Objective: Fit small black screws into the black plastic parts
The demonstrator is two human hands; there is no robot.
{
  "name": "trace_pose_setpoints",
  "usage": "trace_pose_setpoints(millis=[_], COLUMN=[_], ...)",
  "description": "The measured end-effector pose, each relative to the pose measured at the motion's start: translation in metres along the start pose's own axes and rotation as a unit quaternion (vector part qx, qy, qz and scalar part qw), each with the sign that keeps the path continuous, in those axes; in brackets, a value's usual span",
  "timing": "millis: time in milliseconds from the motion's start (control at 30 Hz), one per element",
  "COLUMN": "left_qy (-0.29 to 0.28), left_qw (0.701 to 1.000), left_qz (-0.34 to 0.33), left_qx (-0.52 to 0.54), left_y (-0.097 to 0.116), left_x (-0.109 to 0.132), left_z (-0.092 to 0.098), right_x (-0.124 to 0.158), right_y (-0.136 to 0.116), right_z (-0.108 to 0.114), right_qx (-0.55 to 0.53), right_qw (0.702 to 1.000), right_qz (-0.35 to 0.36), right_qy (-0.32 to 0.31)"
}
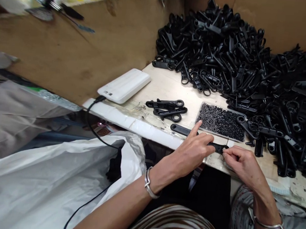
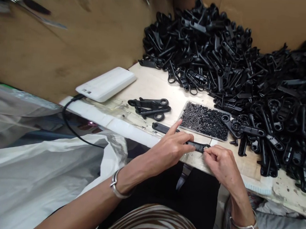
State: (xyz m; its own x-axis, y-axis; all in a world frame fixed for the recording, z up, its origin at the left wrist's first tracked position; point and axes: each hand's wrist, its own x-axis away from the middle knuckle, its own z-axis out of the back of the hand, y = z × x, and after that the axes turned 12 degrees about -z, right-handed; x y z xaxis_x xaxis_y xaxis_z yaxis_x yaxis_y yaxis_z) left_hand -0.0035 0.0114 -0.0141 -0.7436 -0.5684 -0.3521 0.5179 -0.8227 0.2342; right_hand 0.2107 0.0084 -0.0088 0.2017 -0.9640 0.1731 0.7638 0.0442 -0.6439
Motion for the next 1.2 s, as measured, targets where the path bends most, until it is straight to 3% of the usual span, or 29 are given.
trace_pose_setpoints(millis=[133,300,400,500,600,733,1000,1200], left_qy=[0.001,0.001,0.032,0.047,0.025,0.009,-0.047,-0.044], left_qw=[1.0,0.999,0.997,0.994,0.989,0.986,0.984,0.984], left_qz=[0.011,0.024,0.052,0.102,0.142,0.147,0.124,0.106], left_qx=[-0.015,0.04,0.047,0.004,-0.034,-0.084,-0.119,-0.135], left_y=[0.007,0.003,-0.008,-0.023,-0.036,-0.048,-0.059,-0.053], left_x=[0.004,0.011,0.01,0.004,-0.006,-0.018,-0.037,-0.037], left_z=[-0.001,0.008,0.02,0.03,0.035,0.032,0.021,0.022], right_x=[0.001,0.001,-0.01,-0.033,-0.058,-0.075,-0.065,-0.051], right_y=[0.0,-0.005,-0.013,-0.02,-0.028,-0.037,-0.024,-0.01], right_z=[0.004,0.02,0.03,0.033,0.027,0.019,0.023,0.035], right_qx=[0.029,0.017,0.015,0.092,0.173,0.23,0.171,0.144], right_qw=[0.999,0.999,0.999,0.99,0.977,0.965,0.977,0.978], right_qz=[-0.001,0.006,0.036,0.06,0.067,0.069,0.081,0.055], right_qy=[-0.017,-0.05,0.01,0.086,0.108,0.103,0.099,0.141])
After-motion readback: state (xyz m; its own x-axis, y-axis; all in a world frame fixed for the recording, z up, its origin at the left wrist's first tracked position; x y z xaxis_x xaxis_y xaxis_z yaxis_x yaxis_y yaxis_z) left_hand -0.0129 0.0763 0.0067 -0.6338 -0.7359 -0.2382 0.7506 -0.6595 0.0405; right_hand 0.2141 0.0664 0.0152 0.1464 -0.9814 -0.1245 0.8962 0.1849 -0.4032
